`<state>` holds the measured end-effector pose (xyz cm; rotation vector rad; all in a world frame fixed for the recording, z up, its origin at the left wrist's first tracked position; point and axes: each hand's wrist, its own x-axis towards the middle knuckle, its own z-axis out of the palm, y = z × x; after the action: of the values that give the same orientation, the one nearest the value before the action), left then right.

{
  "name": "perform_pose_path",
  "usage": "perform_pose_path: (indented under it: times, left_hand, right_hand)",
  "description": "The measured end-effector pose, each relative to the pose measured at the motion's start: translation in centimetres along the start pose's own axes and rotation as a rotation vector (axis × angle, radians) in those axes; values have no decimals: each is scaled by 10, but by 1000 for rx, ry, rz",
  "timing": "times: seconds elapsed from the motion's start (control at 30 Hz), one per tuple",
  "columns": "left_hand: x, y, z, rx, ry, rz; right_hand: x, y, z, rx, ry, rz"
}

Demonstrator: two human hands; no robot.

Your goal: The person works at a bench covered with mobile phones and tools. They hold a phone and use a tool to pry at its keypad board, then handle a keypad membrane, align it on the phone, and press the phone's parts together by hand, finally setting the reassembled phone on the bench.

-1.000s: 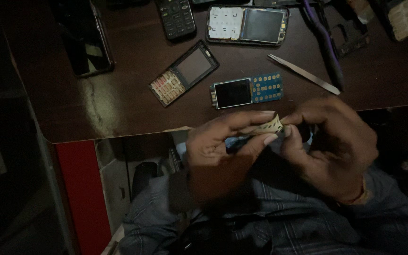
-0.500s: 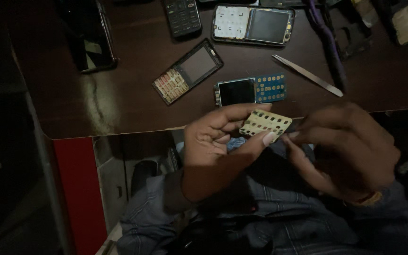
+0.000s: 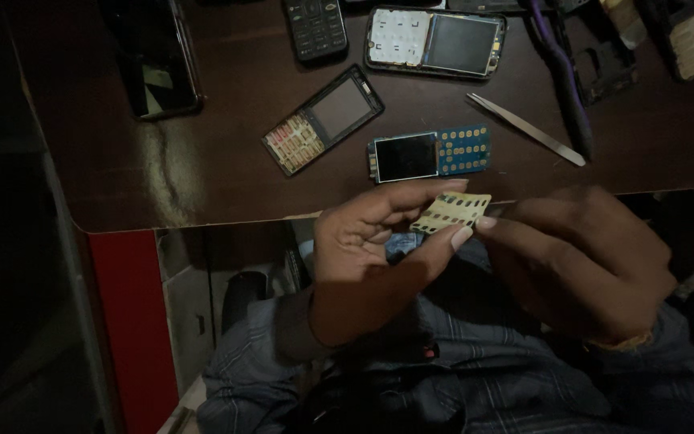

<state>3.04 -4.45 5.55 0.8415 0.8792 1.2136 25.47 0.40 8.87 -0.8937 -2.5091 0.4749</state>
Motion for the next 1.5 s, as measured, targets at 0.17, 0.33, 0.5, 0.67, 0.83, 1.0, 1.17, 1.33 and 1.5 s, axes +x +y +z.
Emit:
perform_pose_path:
  times: [0.17,0.33,0.5,0.67,0.83,1.0,1.17,1.33,1.5]
  left_hand:
    - [2,0,0,13,-11,1]
    - [0,2,0,-2,-17,-35]
    - [5,-2,1,42,4,-7]
    - [5,-4,-1,58,37,-23]
    - [5,-5,-3,50,6,20]
    - [5,-6,-2,53,16,18]
    - [4,-2,0,44,25,-18]
    - [11,4,-1,64,58,-88]
    - [14,9,-2,112,76,-114]
  right_hand:
    - [-2,0,-1,22,-30,38]
    - [-4,6,5,13,34,-9]
    - [-4,6,5,13,55,24]
    - [0,12,7,68,105,-30]
    - [-8,8,1,49,-1,30]
    - [-7,10,7,38,31,22]
    - [-10,13,8,25,29,0]
    - [-9,18,8,162,66,153]
    - [1,19,7,590,194,403]
